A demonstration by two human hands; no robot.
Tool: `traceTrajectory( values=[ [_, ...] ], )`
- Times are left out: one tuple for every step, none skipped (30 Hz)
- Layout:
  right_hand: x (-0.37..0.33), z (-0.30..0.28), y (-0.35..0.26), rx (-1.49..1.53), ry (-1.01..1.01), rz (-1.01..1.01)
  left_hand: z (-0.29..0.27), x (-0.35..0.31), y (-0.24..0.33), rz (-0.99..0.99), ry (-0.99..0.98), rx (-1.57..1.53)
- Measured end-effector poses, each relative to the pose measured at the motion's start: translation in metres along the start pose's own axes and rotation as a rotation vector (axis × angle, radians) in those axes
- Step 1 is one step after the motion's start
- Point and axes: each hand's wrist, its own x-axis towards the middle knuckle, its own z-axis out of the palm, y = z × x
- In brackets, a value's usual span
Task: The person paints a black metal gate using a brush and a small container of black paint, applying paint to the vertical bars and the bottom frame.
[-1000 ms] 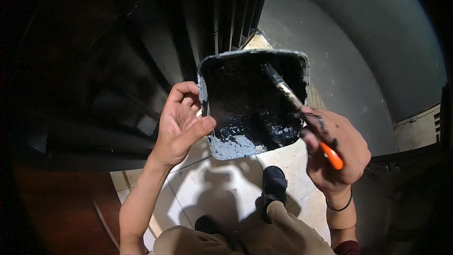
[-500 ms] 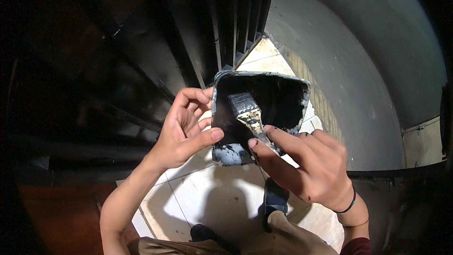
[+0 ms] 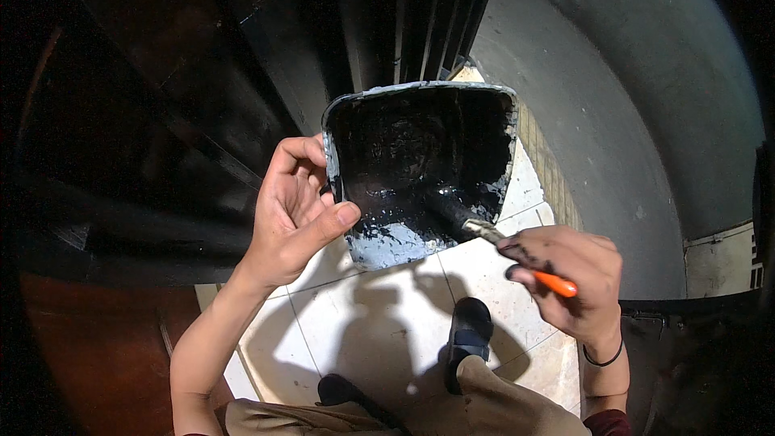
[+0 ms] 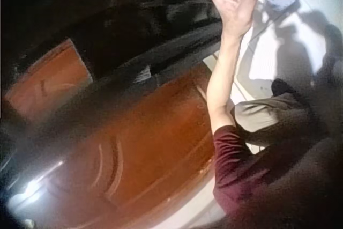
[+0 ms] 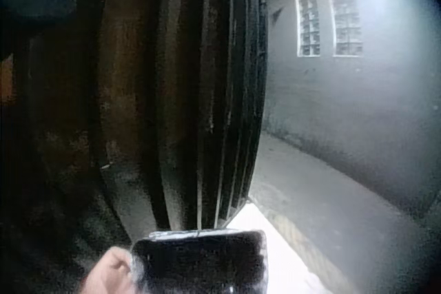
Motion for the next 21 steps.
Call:
traceTrajectory(
  values=[
    [0.002, -0.002, -0.001, -0.03, -0.049, 0.004, 0.0, 0.003, 0.0, 0.009, -0.02, 0.012],
    [0.001, -0.005, -0.002, -0.031, -0.057, 0.025, 0.002, 0.004, -0.002, 0.036, -0.03, 0.03],
    [0.0, -0.007, -0.004, -0.033, -0.065, 0.045, 0.004, 0.005, -0.002, 0.027, -0.032, 0.026],
    [-0.001, -0.008, -0.004, -0.028, -0.074, 0.064, 0.004, 0.005, -0.002, 0.016, -0.03, 0.027],
    [-0.002, -0.007, -0.005, -0.043, -0.093, 0.068, 0.004, 0.005, -0.001, 0.006, -0.028, 0.028],
    [-0.002, -0.006, -0.006, -0.059, -0.112, 0.072, 0.006, 0.003, 0.001, 0.0, -0.019, 0.045],
    [-0.002, -0.007, -0.007, -0.081, -0.131, 0.079, 0.009, 0.003, 0.003, -0.004, -0.015, 0.056],
    [-0.003, -0.008, -0.008, -0.064, -0.121, 0.054, 0.011, 0.004, 0.004, -0.007, -0.01, 0.068],
    [-0.004, -0.009, -0.007, -0.069, -0.107, 0.071, 0.011, 0.006, 0.004, 0.003, -0.016, 0.071],
    [-0.006, -0.009, -0.007, -0.07, -0.094, 0.087, 0.011, 0.007, 0.004, 0.011, -0.018, 0.077],
    [-0.008, -0.009, -0.007, -0.071, -0.081, 0.104, 0.011, 0.008, 0.004, 0.019, -0.021, 0.083],
    [-0.008, -0.009, -0.008, -0.089, -0.059, 0.101, 0.013, 0.008, 0.004, 0.012, -0.009, 0.092],
    [-0.008, -0.009, -0.009, -0.106, -0.036, 0.097, 0.016, 0.008, 0.006, 0.005, 0.002, 0.103],
    [-0.007, -0.009, -0.009, -0.122, -0.013, 0.093, 0.018, 0.007, 0.007, -0.002, 0.014, 0.113],
    [-0.005, -0.006, -0.008, -0.127, 0.01, 0.074, 0.019, 0.007, 0.008, -0.001, 0.007, 0.103],
    [0.0, -0.001, -0.007, -0.136, 0.034, 0.053, 0.02, 0.008, 0.011, 0.004, 0.0, 0.093],
    [0.003, 0.002, -0.005, -0.145, 0.059, 0.031, 0.02, 0.011, 0.011, 0.06, -0.035, 0.106],
    [0.002, 0.004, -0.003, -0.153, 0.038, 0.071, 0.02, 0.013, 0.011, 0.117, -0.069, 0.117],
    [0.001, 0.003, -0.004, -0.158, 0.047, 0.073, 0.018, 0.012, 0.011, 0.135, -0.101, 0.149],
    [0.002, 0.0, -0.005, -0.164, 0.055, 0.075, 0.02, 0.013, 0.013, 0.103, -0.069, 0.109],
    [0.002, -0.001, -0.006, -0.17, 0.063, 0.077, 0.021, 0.015, 0.014, 0.101, -0.058, 0.099]
  ],
)
